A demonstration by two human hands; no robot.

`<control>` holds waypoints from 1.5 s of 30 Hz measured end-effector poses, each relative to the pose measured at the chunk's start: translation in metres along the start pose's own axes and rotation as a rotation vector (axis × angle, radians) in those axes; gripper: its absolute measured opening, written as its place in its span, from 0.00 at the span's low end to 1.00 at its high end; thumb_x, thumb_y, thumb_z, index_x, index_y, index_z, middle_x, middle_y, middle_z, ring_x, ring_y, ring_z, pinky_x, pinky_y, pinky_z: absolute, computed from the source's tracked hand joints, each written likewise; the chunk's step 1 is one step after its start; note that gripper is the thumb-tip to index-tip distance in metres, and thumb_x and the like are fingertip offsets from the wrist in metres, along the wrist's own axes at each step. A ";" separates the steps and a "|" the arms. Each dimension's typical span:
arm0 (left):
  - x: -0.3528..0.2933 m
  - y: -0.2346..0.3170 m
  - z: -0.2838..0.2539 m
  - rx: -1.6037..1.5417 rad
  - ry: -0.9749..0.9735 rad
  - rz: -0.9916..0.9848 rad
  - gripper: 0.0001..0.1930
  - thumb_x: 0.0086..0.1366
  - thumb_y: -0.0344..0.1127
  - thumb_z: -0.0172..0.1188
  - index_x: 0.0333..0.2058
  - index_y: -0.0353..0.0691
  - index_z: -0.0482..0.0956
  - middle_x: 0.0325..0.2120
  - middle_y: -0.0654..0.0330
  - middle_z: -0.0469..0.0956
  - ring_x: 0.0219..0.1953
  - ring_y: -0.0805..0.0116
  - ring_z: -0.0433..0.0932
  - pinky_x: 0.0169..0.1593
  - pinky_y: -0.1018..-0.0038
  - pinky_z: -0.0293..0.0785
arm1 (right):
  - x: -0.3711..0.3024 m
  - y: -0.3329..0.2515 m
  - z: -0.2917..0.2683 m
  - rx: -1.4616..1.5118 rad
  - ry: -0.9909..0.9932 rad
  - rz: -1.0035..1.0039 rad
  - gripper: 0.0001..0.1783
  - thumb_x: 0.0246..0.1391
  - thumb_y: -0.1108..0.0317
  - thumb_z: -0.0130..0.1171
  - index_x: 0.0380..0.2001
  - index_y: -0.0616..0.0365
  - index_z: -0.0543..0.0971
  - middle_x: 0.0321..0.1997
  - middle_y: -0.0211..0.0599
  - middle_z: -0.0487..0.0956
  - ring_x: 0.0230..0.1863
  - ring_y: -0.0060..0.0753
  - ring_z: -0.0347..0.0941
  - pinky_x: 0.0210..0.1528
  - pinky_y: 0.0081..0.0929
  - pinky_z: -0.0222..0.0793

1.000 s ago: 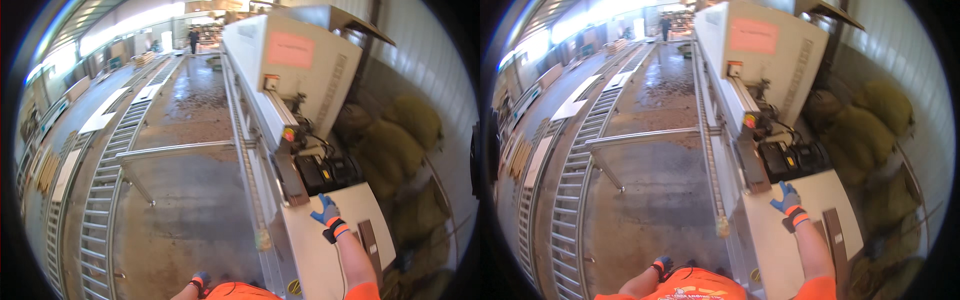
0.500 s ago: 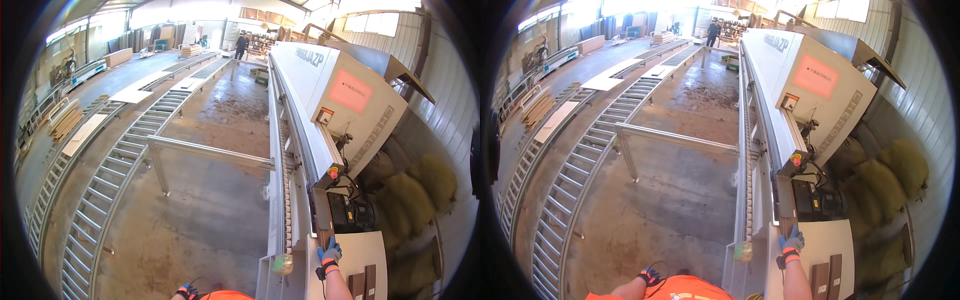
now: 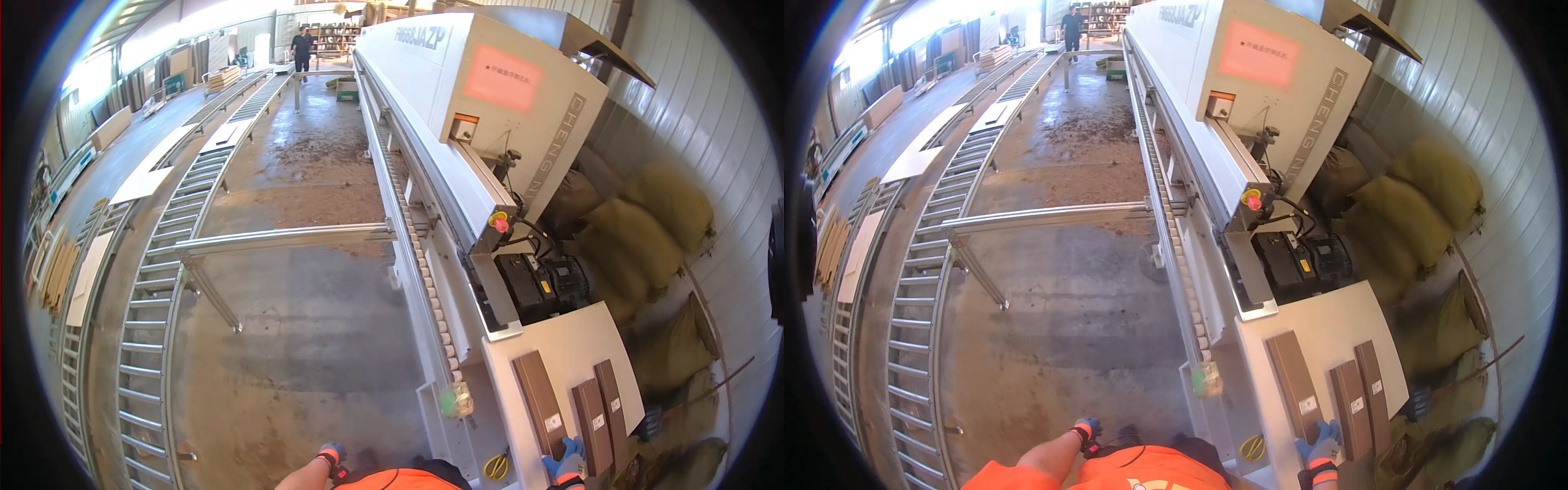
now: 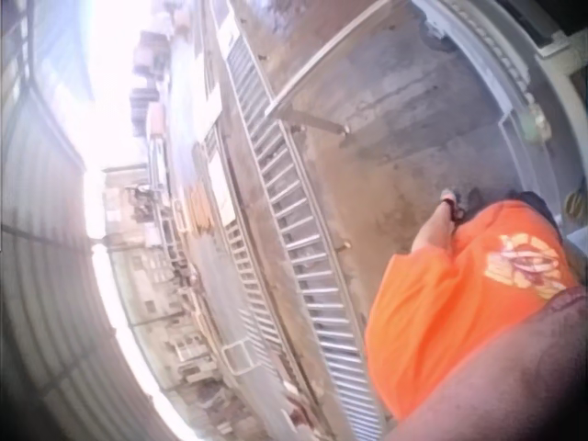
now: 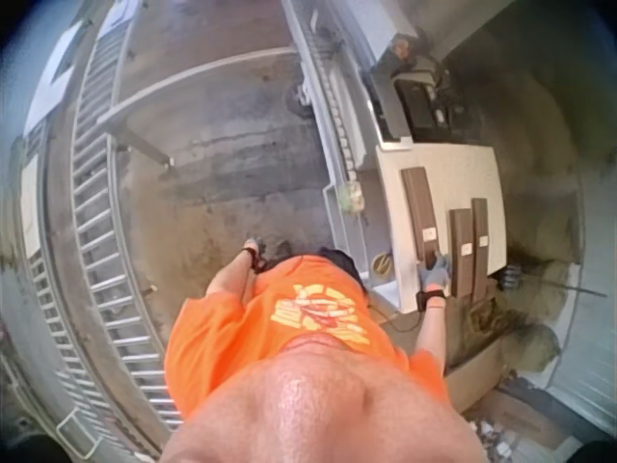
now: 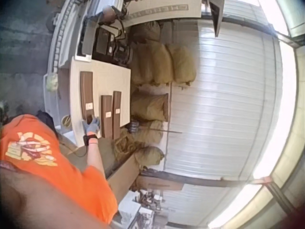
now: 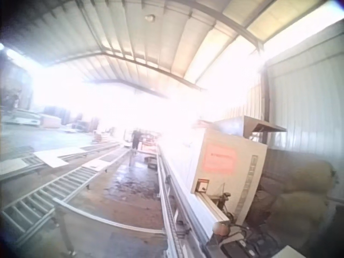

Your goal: The recorder is picking up, moving, and organizing wood furniture panels from a conveyor belt onto a workbench and machinery.

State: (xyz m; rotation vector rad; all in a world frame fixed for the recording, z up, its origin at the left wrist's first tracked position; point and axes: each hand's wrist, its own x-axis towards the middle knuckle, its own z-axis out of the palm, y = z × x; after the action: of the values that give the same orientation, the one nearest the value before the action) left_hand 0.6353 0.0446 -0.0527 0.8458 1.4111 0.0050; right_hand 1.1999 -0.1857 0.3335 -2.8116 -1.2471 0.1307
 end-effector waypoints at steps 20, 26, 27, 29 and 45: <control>-0.058 0.018 0.011 1.609 -0.267 0.322 0.16 0.56 0.49 0.59 0.42 0.54 0.81 0.42 0.64 0.80 0.48 0.65 0.77 0.47 0.66 0.74 | 0.047 0.050 -0.108 0.273 0.299 -0.155 0.45 0.27 0.60 0.73 0.56 0.52 0.70 0.53 0.47 0.74 0.57 0.51 0.67 0.60 0.40 0.62; -0.051 0.050 0.053 0.676 -0.517 0.323 0.14 0.48 0.53 0.63 0.33 0.57 0.81 0.45 0.68 0.77 0.43 0.68 0.78 0.49 0.74 0.71 | 0.116 0.151 -0.161 0.074 0.290 0.108 0.46 0.33 0.55 0.71 0.61 0.44 0.66 0.60 0.53 0.67 0.59 0.57 0.63 0.60 0.44 0.61; -0.061 0.042 0.060 0.532 -0.439 0.319 0.12 0.51 0.51 0.61 0.32 0.55 0.81 0.44 0.66 0.78 0.43 0.68 0.77 0.48 0.72 0.72 | 0.124 0.166 -0.160 0.098 0.228 0.113 0.47 0.34 0.54 0.71 0.61 0.44 0.65 0.60 0.53 0.67 0.59 0.57 0.63 0.60 0.44 0.61; -0.078 0.025 0.077 0.397 -0.373 0.324 0.11 0.53 0.50 0.58 0.32 0.54 0.81 0.43 0.65 0.78 0.44 0.67 0.77 0.47 0.69 0.73 | 0.139 0.201 -0.140 0.074 0.143 0.123 0.47 0.35 0.52 0.70 0.62 0.44 0.63 0.60 0.52 0.67 0.60 0.58 0.62 0.61 0.43 0.61; -0.141 0.019 0.131 1.005 0.071 0.236 0.20 0.60 0.48 0.46 0.36 0.38 0.80 0.38 0.42 0.78 0.43 0.39 0.74 0.47 0.56 0.70 | 0.174 0.233 -0.075 0.119 -0.064 0.175 0.47 0.35 0.53 0.68 0.63 0.44 0.63 0.55 0.51 0.70 0.55 0.53 0.68 0.56 0.41 0.66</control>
State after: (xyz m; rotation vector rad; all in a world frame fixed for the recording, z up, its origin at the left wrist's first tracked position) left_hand 0.7266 -0.0755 0.0674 1.8441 1.3426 -0.5362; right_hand 1.4952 -0.2146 0.3774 -2.8287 -0.9668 0.2958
